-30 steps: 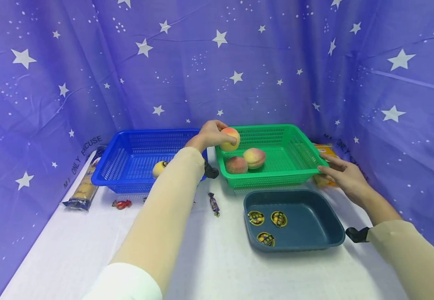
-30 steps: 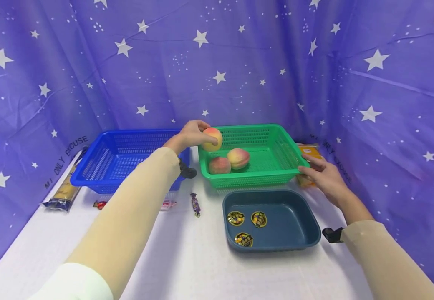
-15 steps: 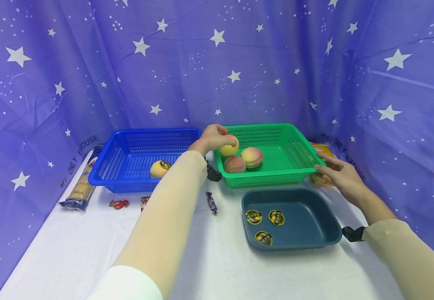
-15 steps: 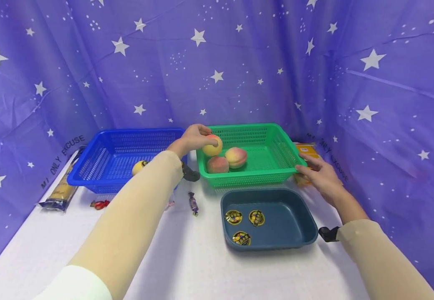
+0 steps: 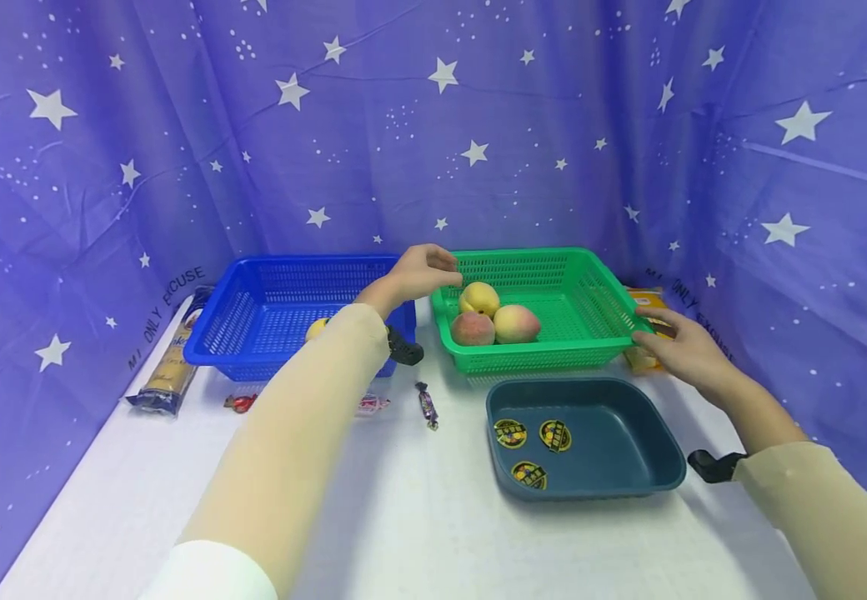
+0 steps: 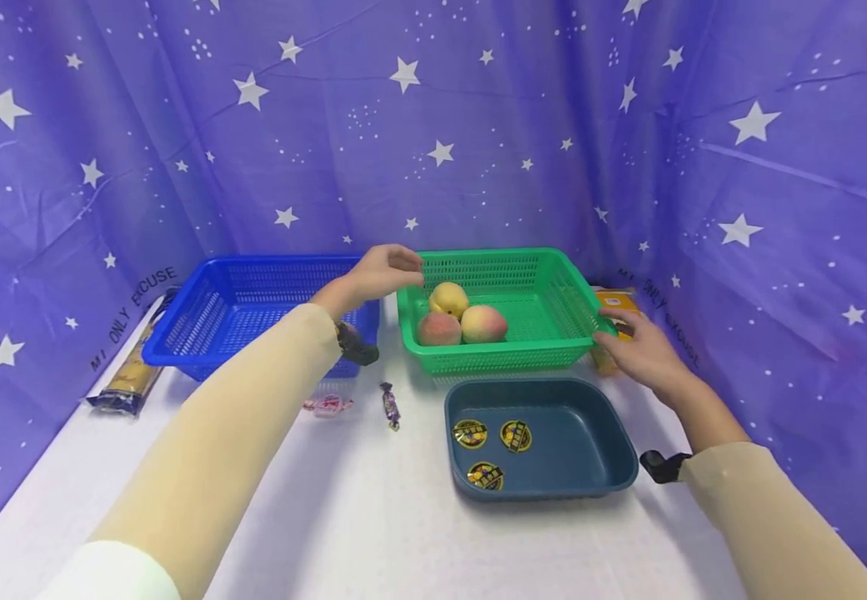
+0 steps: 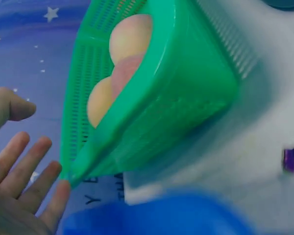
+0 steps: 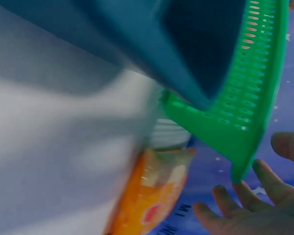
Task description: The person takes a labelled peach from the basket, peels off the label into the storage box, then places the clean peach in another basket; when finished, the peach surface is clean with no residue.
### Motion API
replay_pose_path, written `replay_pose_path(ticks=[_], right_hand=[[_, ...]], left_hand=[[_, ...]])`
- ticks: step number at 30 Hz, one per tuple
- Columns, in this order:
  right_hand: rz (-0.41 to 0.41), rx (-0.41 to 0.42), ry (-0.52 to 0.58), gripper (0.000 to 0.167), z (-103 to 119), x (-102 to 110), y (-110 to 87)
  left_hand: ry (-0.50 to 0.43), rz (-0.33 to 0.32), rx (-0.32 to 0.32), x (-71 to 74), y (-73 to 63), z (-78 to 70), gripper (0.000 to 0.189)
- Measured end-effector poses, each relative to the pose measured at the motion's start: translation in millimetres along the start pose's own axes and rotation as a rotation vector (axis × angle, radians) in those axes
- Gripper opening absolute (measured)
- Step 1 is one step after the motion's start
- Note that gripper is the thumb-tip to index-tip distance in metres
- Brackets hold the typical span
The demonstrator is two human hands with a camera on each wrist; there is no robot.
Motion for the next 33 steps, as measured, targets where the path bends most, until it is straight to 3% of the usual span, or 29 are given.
replay_pose_path(ticks=[7,15,23,29,33], right_hand=[[0.027,0.052,-0.127,0.07,21.4,11.4,-7.2],[0.024,0.137,-0.134,0.064,46.1,2.7,-14.4],[0.032,0.212,-0.068,0.056,93.4,-31.7,-16.6],[0.019,0.254,-0.012,0.049,138.7,-72.0,-19.4],[0.046,0.286,0.054,0.047,166.8,-100.6,-24.8]], left_hand=[[0.069,0.006,-0.044,33.5,-14.1,10.8,0.05],[0.215,0.121,-0.02,71.2,-32.8,25.4,0.057],[0.355,0.2,0.063,107.7,-54.6,49.3,0.068],[0.447,0.321,0.142,128.8,-67.2,66.7,0.075],[0.443,0.362,0.219,137.7,-77.8,76.5,0.078]])
Point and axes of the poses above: each hand's wrist, its own y-axis towards the middle knuckle, its own x-axis out of the back of the hand, z = x × y, the point moved 1 cm from there along y, towards the middle knuckle, and after that the axes turned 6 degrees about -z, right-handed, at the moved point
